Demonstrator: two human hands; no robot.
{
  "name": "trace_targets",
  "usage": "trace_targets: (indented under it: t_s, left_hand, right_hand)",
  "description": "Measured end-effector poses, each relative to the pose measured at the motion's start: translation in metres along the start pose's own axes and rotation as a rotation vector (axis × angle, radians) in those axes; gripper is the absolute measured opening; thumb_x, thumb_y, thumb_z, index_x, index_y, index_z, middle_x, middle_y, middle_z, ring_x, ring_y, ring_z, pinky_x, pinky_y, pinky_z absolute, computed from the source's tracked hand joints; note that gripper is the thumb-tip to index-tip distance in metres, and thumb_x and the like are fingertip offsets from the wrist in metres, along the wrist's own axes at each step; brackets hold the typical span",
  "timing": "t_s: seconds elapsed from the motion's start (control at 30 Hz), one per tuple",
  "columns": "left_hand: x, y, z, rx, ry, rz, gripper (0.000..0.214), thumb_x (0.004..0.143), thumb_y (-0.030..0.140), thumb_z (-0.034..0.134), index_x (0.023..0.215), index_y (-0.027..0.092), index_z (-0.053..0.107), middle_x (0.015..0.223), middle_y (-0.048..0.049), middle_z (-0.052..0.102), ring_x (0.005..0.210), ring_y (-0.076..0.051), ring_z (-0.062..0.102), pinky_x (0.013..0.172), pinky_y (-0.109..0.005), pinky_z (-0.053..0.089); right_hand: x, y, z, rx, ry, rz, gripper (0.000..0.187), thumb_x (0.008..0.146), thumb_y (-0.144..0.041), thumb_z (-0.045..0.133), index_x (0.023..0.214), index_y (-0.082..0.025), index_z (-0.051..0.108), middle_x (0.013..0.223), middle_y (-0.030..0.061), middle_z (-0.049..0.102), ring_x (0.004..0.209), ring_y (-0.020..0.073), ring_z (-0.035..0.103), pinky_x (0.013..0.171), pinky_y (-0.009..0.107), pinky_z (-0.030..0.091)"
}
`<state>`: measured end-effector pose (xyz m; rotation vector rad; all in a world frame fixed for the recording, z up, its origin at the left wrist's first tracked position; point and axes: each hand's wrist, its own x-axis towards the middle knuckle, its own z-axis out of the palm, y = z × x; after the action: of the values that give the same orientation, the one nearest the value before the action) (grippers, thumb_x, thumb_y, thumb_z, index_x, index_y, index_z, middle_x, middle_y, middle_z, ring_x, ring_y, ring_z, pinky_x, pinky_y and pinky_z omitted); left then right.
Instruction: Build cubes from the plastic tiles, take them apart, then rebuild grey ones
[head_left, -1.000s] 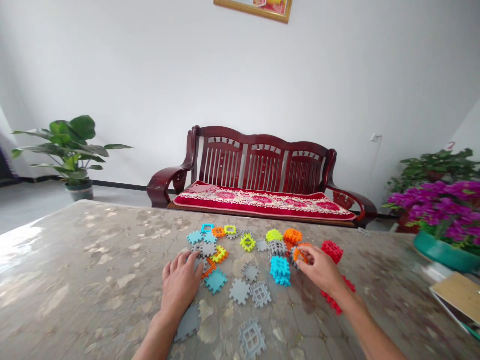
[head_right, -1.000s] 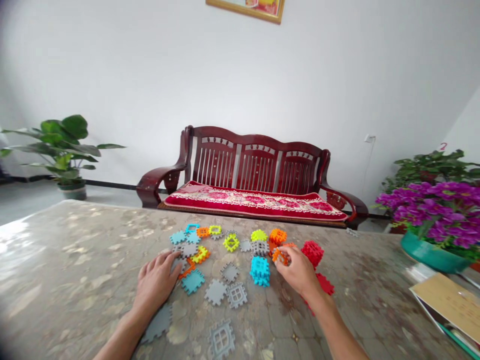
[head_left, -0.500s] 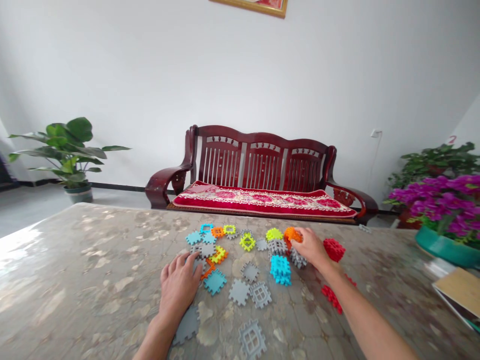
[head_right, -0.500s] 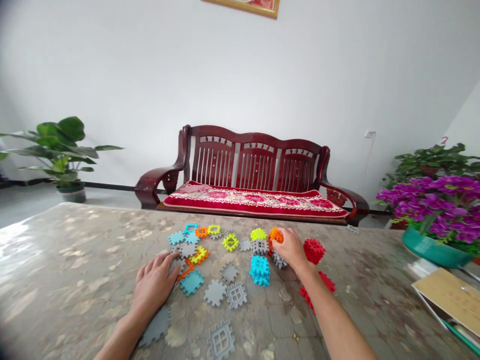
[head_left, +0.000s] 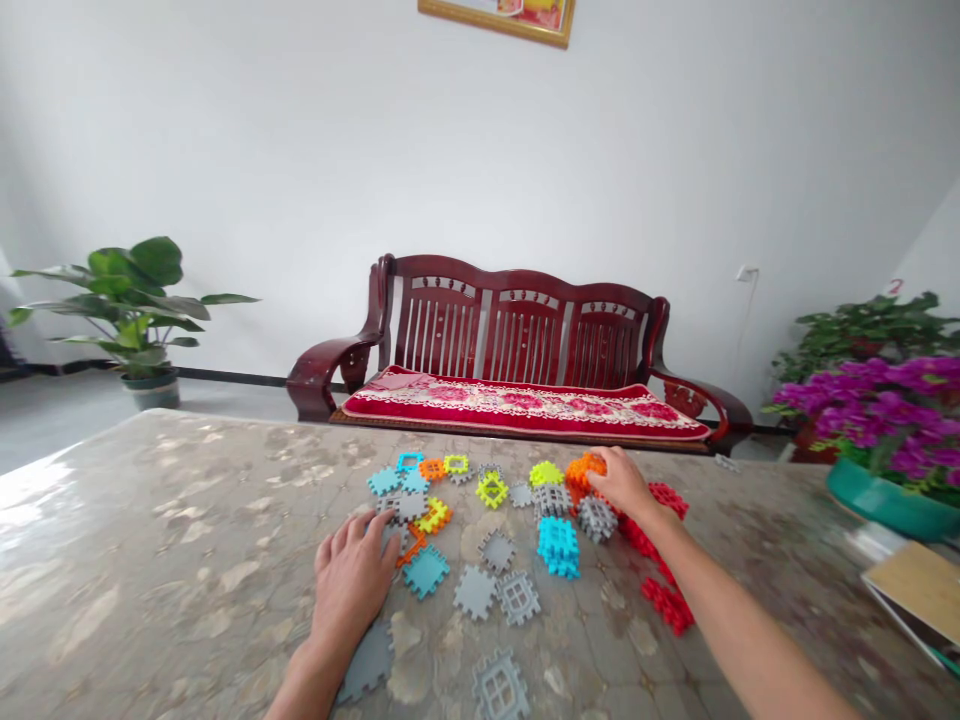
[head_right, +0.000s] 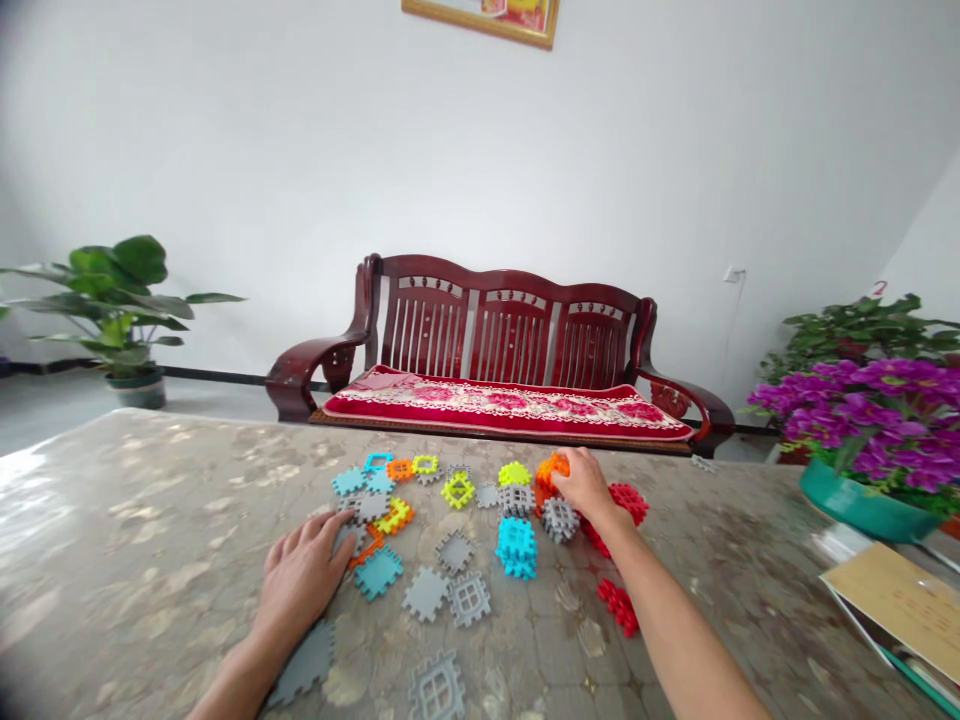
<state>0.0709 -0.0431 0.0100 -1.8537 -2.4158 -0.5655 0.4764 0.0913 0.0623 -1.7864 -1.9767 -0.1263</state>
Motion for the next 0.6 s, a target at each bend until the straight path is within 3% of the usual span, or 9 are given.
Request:
trace_targets:
  t_s: [0.6]
  left_hand:
    - [0.000,-0.001,0.002,-0.009,-0.008,-0.004,0.044,0.093,0.034,0.038,0.131,0.028,0.059,0.139,-0.0060,0.056,0.132,-0.025,0.045,0.110,-0.043,0.028]
  right_hand:
    - [0.010,-0.005,0.015,-0.055,-0.073,0.020,0.036,0.080,-0.020,0.057,0.114,-0.015,0.067,0.113,0.0123,0.068,0.108,0.0228,0.060,0.098,0.031,0.040]
